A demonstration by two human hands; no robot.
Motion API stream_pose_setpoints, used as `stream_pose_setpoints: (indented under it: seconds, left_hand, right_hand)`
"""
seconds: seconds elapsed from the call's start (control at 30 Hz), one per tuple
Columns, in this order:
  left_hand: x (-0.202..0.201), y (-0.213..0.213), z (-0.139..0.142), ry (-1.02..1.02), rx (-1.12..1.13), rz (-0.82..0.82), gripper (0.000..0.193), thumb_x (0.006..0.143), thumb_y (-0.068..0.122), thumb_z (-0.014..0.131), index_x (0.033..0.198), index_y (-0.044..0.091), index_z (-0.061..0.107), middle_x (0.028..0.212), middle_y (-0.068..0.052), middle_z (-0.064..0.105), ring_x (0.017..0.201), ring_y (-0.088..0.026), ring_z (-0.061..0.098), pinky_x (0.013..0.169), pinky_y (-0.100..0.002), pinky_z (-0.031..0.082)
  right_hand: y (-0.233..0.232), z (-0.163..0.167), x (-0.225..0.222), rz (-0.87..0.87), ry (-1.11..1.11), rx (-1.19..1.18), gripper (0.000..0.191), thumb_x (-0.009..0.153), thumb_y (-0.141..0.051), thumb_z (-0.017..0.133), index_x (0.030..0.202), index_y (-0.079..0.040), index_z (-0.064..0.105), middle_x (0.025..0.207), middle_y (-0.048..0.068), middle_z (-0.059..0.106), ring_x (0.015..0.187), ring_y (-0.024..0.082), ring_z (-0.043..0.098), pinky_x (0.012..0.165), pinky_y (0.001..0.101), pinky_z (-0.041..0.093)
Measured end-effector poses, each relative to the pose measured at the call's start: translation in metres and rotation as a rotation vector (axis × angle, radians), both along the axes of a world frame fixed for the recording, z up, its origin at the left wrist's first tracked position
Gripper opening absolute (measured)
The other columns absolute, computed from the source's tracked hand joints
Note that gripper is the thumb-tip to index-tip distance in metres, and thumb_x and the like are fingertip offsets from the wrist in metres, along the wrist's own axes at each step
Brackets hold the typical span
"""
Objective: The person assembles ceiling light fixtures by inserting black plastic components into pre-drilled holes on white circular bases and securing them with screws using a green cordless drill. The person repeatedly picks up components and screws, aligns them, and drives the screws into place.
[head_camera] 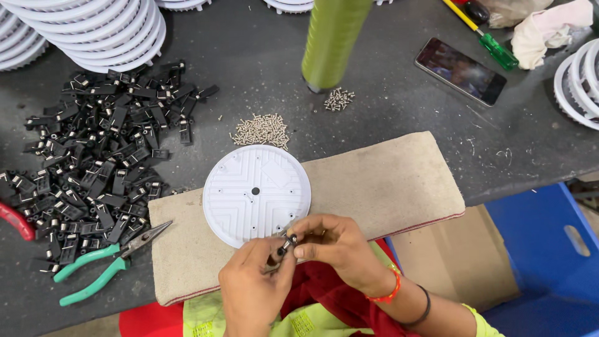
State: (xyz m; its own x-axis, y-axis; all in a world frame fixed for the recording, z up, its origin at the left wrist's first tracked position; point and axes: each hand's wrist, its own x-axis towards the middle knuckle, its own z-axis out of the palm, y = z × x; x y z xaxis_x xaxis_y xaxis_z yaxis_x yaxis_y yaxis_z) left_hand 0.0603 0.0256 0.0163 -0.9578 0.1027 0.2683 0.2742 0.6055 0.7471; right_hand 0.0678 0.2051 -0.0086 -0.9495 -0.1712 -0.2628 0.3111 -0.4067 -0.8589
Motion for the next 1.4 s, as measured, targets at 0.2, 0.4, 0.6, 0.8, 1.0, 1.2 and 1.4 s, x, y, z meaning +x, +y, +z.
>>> stream_pose_setpoints:
  seconds: [0.2, 0.4, 0.6, 0.8, 1.0, 1.2, 1.4]
  left_hand:
    - [-0.003, -0.017, 0.003, -0.639, 0.355, -0.076, 0.013, 0.075, 0.013, 0.083, 0.083, 0.003, 0.082, 0.06, -0.007, 0.075, 0.054, -0.006, 0.061, 0.05, -0.026, 0.051]
    - [0.0, -0.014, 0.006, -0.6, 0.15, -0.054, 0.018, 0.072, 0.02, 0.082, 0.085, 0.008, 0.081, 0.058, -0.009, 0.074, 0.048, -0.011, 0.067, 0.05, -0.029, 0.054]
    - [-0.001, -0.004, 0.003, -0.422, 0.068, -0.002, 0.02, 0.076, 0.027, 0.079, 0.075, 0.007, 0.077, 0.061, -0.014, 0.071, 0.053, -0.028, 0.069, 0.053, -0.037, 0.053]
    - [0.001, -0.01, -0.008, -0.21, -0.055, -0.06, 0.023, 0.073, 0.026, 0.083, 0.074, 0.005, 0.074, 0.068, -0.015, 0.072, 0.061, -0.035, 0.068, 0.055, -0.043, 0.051]
    - [0.01, -0.014, -0.018, -0.678, 0.514, 0.006, 0.017, 0.084, 0.017, 0.081, 0.088, 0.0, 0.083, 0.065, -0.007, 0.073, 0.056, -0.006, 0.057, 0.053, -0.026, 0.047]
    - [0.012, -0.023, -0.028, -0.704, 0.838, 0.032, 0.018, 0.088, 0.012, 0.078, 0.088, -0.006, 0.079, 0.071, -0.001, 0.072, 0.065, -0.005, 0.06, 0.061, -0.022, 0.049]
    - [0.019, -0.026, -0.042, -0.697, 0.89, -0.081, 0.022, 0.091, 0.015, 0.076, 0.103, -0.004, 0.081, 0.08, -0.002, 0.072, 0.072, -0.005, 0.061, 0.066, -0.022, 0.05]
  right_hand:
    - [0.016, 0.018, -0.007, 0.129, 0.867, 0.757, 0.018, 0.089, -0.004, 0.079, 0.106, -0.003, 0.075, 0.106, 0.007, 0.073, 0.093, 0.019, 0.073, 0.08, 0.0288, 0.06]
    - [0.019, 0.027, -0.029, 0.316, 1.04, 0.841, 0.018, 0.079, -0.006, 0.077, 0.094, -0.003, 0.068, 0.099, 0.011, 0.07, 0.091, 0.029, 0.068, 0.08, 0.0374, 0.057]
    - [0.016, 0.039, -0.048, 0.409, 0.887, 0.824, 0.016, 0.074, -0.006, 0.076, 0.086, -0.003, 0.066, 0.089, 0.009, 0.069, 0.082, 0.027, 0.069, 0.073, 0.0352, 0.058]
    - [0.007, 0.04, -0.038, 0.33, 1.178, 1.016, 0.01, 0.073, -0.009, 0.073, 0.079, -0.007, 0.065, 0.084, 0.008, 0.07, 0.079, 0.026, 0.07, 0.07, 0.0354, 0.057]
    - [0.032, 0.017, -0.108, -0.09, 0.697, 1.099, 0.016, 0.089, -0.013, 0.075, 0.097, 0.0, 0.071, 0.09, 0.01, 0.077, 0.079, 0.017, 0.076, 0.073, 0.0299, 0.061]
    - [0.027, 0.014, -0.071, 0.083, 0.592, 1.07, 0.025, 0.088, -0.017, 0.072, 0.108, -0.002, 0.074, 0.093, 0.012, 0.079, 0.082, 0.022, 0.076, 0.074, 0.0357, 0.058]
    - [0.0, 0.007, -0.004, 0.431, 0.365, 0.874, 0.022, 0.093, -0.018, 0.066, 0.11, -0.005, 0.07, 0.077, 0.013, 0.07, 0.067, 0.027, 0.066, 0.062, 0.0351, 0.054]
